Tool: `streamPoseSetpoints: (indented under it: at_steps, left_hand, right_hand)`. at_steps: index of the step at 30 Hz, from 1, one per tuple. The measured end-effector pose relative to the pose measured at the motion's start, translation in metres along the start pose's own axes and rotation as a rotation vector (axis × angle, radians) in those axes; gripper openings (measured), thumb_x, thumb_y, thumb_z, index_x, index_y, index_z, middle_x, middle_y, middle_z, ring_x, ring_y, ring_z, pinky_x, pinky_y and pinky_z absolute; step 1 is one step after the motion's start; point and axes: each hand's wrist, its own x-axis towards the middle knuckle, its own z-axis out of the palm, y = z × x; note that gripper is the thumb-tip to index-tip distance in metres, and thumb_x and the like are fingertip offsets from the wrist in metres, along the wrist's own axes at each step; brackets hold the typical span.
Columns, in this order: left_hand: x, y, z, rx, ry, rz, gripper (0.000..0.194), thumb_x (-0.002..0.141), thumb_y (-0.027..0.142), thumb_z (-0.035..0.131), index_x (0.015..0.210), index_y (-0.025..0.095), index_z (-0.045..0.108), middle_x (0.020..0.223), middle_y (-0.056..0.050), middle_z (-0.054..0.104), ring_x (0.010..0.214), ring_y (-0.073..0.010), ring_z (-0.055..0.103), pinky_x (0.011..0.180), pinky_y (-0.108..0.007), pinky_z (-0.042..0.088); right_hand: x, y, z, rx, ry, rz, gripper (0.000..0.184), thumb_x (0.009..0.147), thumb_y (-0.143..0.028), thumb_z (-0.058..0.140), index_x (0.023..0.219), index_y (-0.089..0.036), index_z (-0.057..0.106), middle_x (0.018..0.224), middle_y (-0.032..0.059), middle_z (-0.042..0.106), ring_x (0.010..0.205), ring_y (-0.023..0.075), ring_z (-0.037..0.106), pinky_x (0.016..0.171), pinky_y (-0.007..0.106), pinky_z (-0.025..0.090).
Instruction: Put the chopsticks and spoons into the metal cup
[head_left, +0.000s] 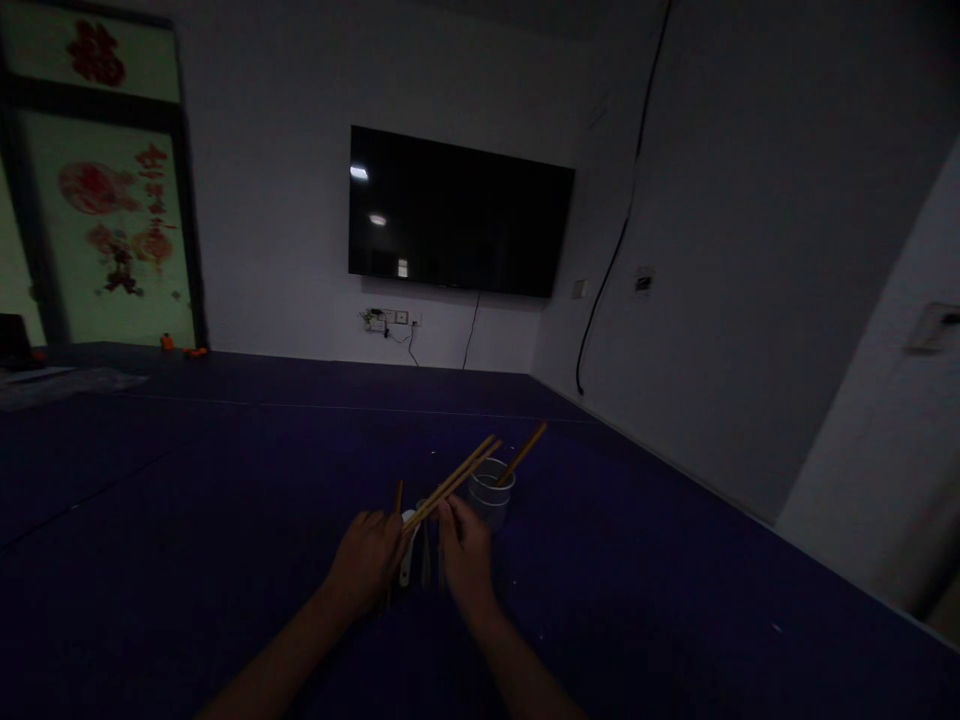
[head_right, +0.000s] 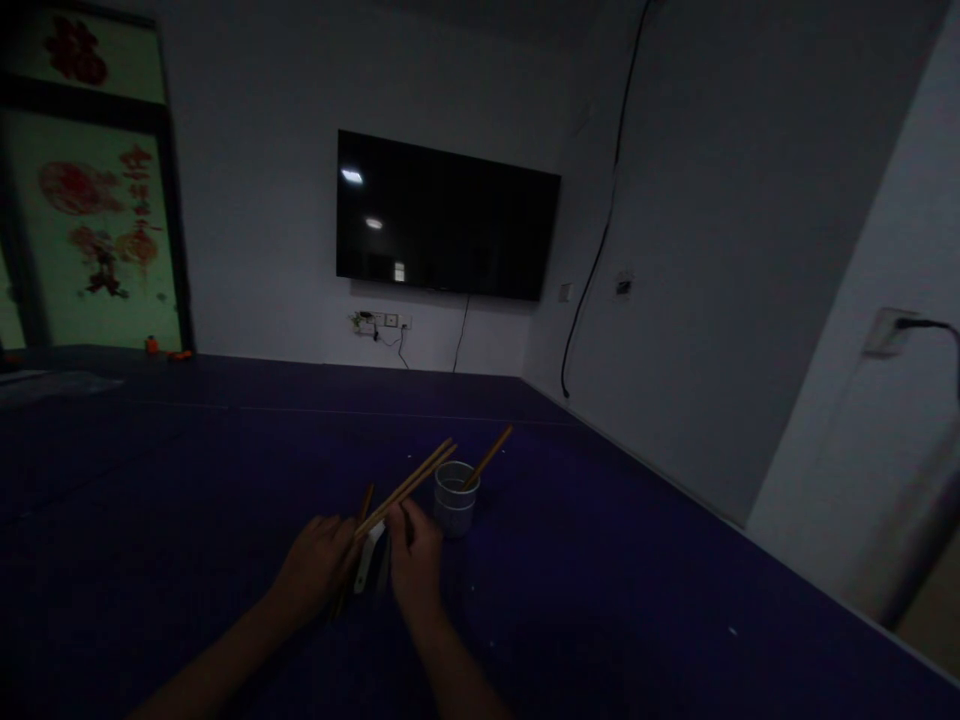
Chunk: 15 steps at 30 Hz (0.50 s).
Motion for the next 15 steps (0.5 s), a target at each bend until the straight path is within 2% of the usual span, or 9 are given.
streamPoseSetpoints:
  at_steps: [4, 6, 11, 15]
  left_hand:
    - [0.000, -0.001, -0.002, -0.012, 0.000, -0.093, 0.035, 0.094, 0.027, 0.026, 0.088, 0.016, 0.058, 0.085, -0.008, 0.065, 0.081, -0.0203, 0.058, 0.076, -0.033, 0.038]
    - [0.000, -0.001, -0.002, -0.011, 0.010, -0.104, 0.035, 0.094, 0.027, 0.025, 0.087, 0.016, 0.058, 0.083, -0.008, 0.065, 0.079, -0.0200, 0.058, 0.074, -0.033, 0.039]
    - [-0.002, -0.001, 0.005, -0.023, 0.043, 0.033, 0.032, 0.094, 0.027, 0.029, 0.083, 0.018, 0.057, 0.079, -0.007, 0.064, 0.074, -0.0182, 0.057, 0.073, -0.031, 0.040]
    - [-0.003, 0.000, 0.012, -0.043, 0.104, 0.124, 0.030, 0.093, 0.025, 0.029, 0.083, 0.017, 0.056, 0.078, -0.006, 0.063, 0.073, -0.0182, 0.056, 0.073, -0.032, 0.041]
  right_hand:
    - [-0.005, 0.002, 0.000, -0.031, 0.035, -0.064, 0.041, 0.091, -0.043, 0.040, 0.120, -0.018, 0.055, 0.096, 0.0068, 0.066, 0.080, 0.0162, 0.061, 0.069, 0.026, 0.047]
    - [-0.007, 0.003, -0.001, -0.059, -0.001, -0.109, 0.041, 0.091, -0.040, 0.040, 0.126, -0.020, 0.051, 0.110, 0.0086, 0.064, 0.091, 0.0171, 0.061, 0.077, 0.029, 0.048]
    - [-0.009, 0.001, -0.002, -0.157, -0.115, -0.228, 0.040, 0.094, -0.035, 0.034, 0.130, -0.024, 0.049, 0.122, 0.0073, 0.059, 0.111, 0.0175, 0.054, 0.094, 0.033, 0.043]
    - [-0.009, 0.001, -0.002, -0.198, -0.094, -0.289, 0.041, 0.095, -0.030, 0.030, 0.133, -0.025, 0.046, 0.122, 0.0067, 0.058, 0.112, 0.0166, 0.054, 0.095, 0.032, 0.043]
